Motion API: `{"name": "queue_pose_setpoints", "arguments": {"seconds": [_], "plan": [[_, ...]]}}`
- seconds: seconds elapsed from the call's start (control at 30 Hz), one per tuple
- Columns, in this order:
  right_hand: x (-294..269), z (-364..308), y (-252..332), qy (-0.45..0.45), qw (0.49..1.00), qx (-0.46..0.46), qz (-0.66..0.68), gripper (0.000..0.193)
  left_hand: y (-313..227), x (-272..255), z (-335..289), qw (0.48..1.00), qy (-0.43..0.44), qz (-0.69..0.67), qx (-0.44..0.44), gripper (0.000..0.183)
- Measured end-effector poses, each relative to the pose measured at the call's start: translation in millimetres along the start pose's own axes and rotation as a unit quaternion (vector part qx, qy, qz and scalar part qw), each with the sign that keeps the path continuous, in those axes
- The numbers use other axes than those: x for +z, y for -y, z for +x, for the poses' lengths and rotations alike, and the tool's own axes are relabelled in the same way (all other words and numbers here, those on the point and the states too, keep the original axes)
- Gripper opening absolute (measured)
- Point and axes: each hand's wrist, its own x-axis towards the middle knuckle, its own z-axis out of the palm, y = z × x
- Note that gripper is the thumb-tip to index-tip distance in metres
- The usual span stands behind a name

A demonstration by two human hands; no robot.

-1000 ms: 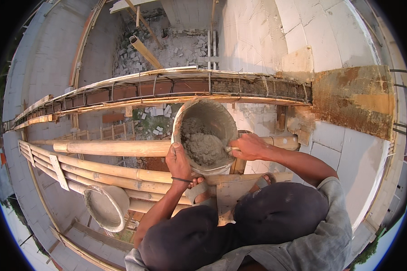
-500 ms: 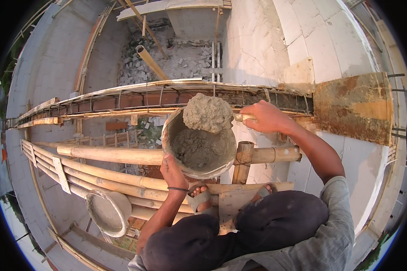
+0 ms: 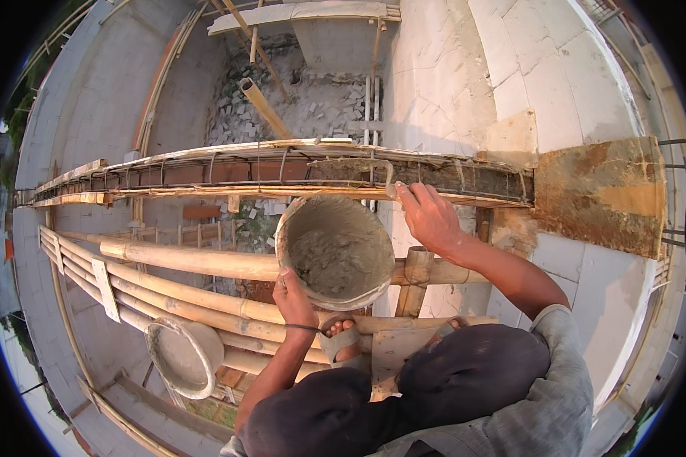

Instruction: The person scoops wet cement from a bucket with a trowel and applies it to a rebar-reinforced beam on a bamboo scaffold. The person repeatedly transfers cement along the beam and smooths the surface while standing on the scaffold.

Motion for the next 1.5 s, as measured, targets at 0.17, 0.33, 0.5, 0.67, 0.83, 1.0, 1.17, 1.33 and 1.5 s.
{"name": "queue_pose_setpoints", "arguments": {"seconds": [0.17,0.33,0.5,0.67,0.83,1.0,1.17,1.33,1.5], "plan": [[-30,-17,12,0.112,0.982,-0.098,-0.119,0.042,-4,6,-5,0.990,0.052,0.119,0.052,0.039],[4,-4,45,0.205,0.954,-0.117,-0.185,0.041,-10,14,-13,0.940,0.158,0.276,0.121,0.044],[6,-41,59,0.143,0.955,-0.226,-0.132,0.042,-15,13,-1,0.920,0.205,0.313,0.120,0.046],[-31,-67,45,0.147,0.954,-0.244,-0.094,0.042,-15,13,5,0.924,0.172,0.319,0.120,0.045],[-24,-42,30,0.197,0.964,-0.094,-0.152,0.041,-16,24,-12,0.916,0.165,0.344,0.122,0.043],[21,-33,26,0.418,0.908,0.004,0.018,0.026,-10,31,-25,0.917,0.145,0.329,0.170,0.041],[32,-46,15,0.465,0.868,0.039,0.168,0.039,-1,18,-15,0.933,0.095,0.291,0.191,0.041],[24,-63,25,0.461,0.852,0.054,0.243,0.046,4,14,-14,0.929,0.093,0.290,0.208,0.045],[-3,-56,24,0.446,0.817,0.104,0.350,0.035,-3,8,-5,0.954,0.087,0.252,0.140,0.049]]}}
